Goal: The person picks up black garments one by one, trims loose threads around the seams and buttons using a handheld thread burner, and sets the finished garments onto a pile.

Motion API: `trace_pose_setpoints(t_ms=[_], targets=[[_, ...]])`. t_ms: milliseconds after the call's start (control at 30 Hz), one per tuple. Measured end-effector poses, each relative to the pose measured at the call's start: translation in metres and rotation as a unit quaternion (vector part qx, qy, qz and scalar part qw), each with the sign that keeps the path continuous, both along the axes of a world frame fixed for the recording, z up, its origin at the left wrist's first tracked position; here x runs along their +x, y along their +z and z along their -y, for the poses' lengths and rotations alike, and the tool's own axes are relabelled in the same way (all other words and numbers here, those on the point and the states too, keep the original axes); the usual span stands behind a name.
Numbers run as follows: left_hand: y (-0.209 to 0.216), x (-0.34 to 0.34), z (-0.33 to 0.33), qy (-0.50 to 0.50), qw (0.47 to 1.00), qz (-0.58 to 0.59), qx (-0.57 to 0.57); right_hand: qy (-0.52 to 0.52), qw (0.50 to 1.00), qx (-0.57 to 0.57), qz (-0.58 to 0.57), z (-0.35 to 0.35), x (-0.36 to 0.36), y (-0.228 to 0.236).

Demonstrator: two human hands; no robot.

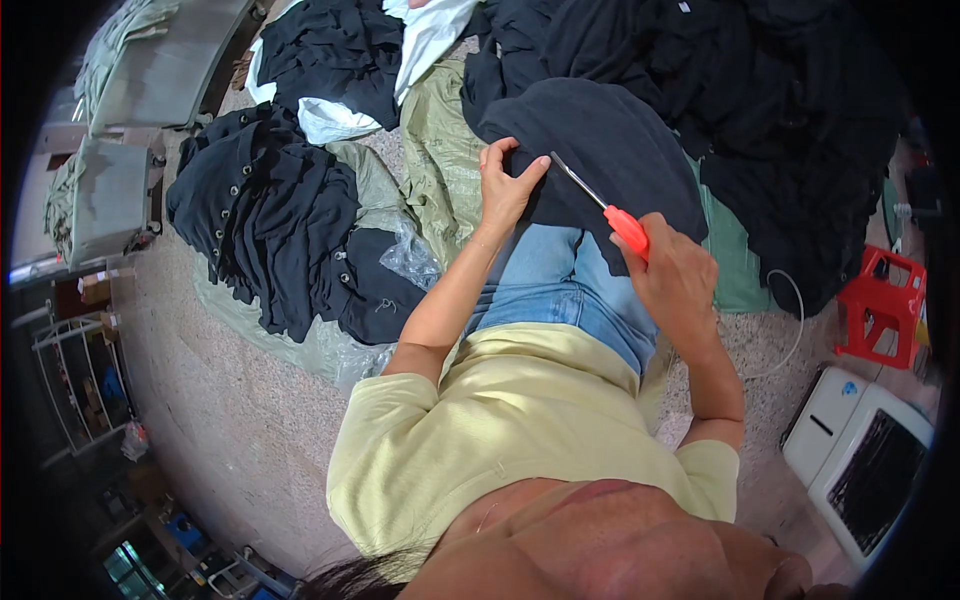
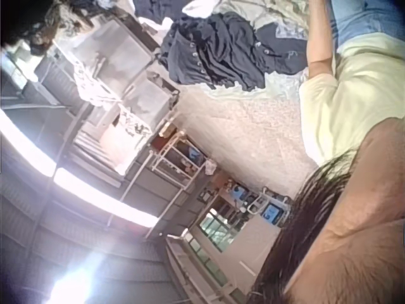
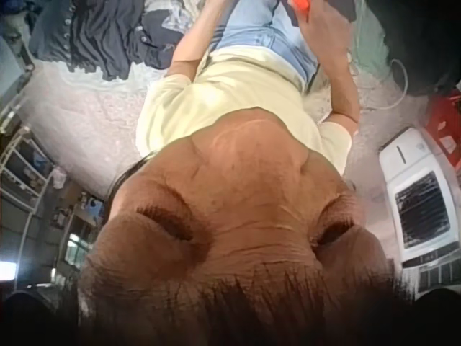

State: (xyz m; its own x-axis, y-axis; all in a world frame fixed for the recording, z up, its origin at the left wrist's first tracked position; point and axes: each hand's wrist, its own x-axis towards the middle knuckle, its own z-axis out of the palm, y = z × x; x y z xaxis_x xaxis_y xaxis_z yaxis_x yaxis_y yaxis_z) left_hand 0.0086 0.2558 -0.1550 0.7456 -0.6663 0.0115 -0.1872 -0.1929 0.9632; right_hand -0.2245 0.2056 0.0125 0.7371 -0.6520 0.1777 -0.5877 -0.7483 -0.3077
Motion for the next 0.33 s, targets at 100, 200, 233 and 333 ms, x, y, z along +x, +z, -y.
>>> trace_pose_setpoints(t_ms=[100,200,233,333], targets=[[0.001,-0.013,-0.012,0.0,0.999,0.024,-0.031,-0.008,0.999,0.026,0.017,0.001,-0.013,-0.003],[-0.005,-0.023,-0.018,-0.018,0.993,0.097,-0.064,-0.016,0.999,0.034,0.034,-0.006,-0.03,-0.005],[-0.005,-0.023,-0.016,-0.019,0.992,0.105,-0.067,-0.022,0.999,0.038,0.031,-0.009,-0.036,-0.008],[-0.01,-0.018,-0.014,-0.025,0.991,0.114,-0.061,-0.045,0.992,0.085,-0.083,-0.018,-0.059,-0.012]])
